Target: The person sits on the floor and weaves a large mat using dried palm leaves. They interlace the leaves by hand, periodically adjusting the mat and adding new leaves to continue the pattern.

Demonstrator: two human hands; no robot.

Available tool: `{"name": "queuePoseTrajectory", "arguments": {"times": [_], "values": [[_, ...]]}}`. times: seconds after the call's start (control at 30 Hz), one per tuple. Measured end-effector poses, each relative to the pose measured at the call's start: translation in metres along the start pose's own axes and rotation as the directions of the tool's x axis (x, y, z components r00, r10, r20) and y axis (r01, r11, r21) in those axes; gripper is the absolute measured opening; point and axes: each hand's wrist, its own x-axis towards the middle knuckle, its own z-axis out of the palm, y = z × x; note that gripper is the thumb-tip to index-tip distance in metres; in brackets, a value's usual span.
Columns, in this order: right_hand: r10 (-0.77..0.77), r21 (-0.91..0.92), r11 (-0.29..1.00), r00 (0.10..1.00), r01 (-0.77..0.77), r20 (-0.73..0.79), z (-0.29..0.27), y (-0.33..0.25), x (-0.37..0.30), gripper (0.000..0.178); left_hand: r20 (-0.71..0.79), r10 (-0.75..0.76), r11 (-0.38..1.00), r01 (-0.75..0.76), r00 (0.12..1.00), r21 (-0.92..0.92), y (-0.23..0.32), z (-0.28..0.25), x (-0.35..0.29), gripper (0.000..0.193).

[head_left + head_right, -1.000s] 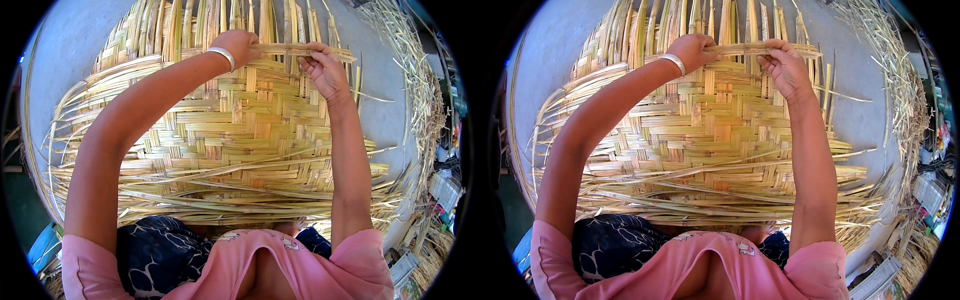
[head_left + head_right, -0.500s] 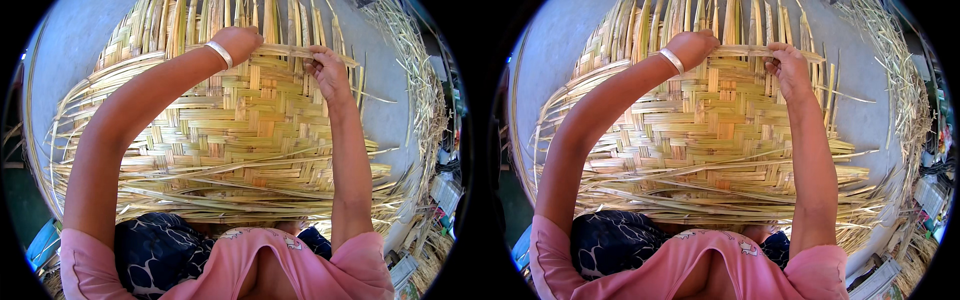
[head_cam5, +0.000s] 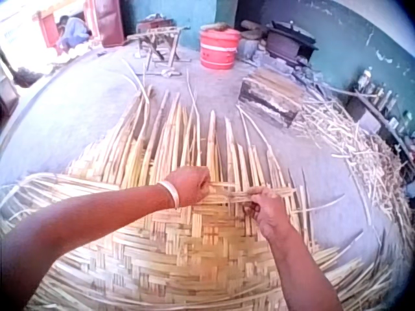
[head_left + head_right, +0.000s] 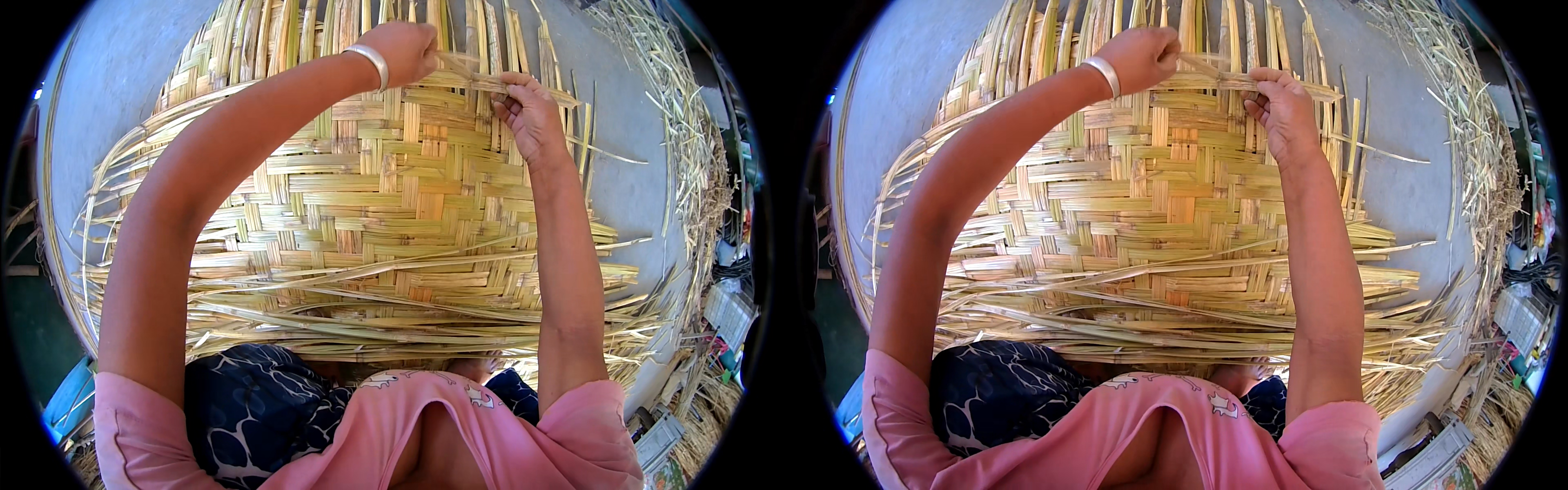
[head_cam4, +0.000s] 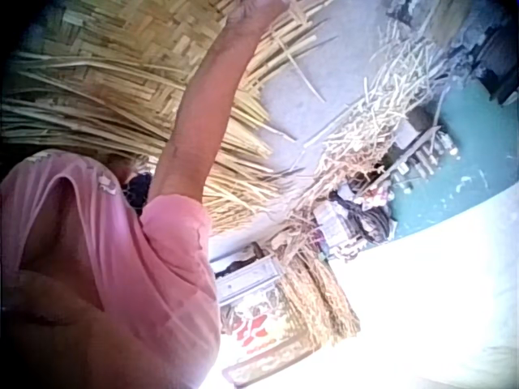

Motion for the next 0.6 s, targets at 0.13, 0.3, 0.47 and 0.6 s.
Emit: {"name": "queuePoseTrajectory", "arguments": {"times": [0.13, 0.3, 0.47, 0.6], "values": [[-0.029, 0.078, 0.997, 0.999, 0.026, 0.029, -0.009, 0.010, 0.009, 0.015, 0.096, 0.027, 0.841, 0.029, 0.995, -0.540, 0.059, -0.012, 0.001, 0.019], [0.065, 0.082, 0.994, 0.993, -0.073, 0.098, -0.009, 0.003, 0.008, 0.017, 0.234, 0.720, 0.581, -0.384, 0.653, -0.717, 0.133, 0.038, -0.074, 0.025], [0.032, 0.152, 0.987, 0.987, -0.056, 0.160, -0.021, -0.001, 0.007, 0.018, 0.183, 0.251, 0.914, -0.170, 0.951, -0.369, 0.075, 0.020, -0.045, 0.034], [-0.022, 0.258, 0.966, 0.987, -0.020, 0.159, -0.021, 0.003, -0.001, 0.017, 0.063, -0.148, 0.988, 0.144, 0.987, 0.062, 0.021, 0.006, -0.010, 0.039]]}}
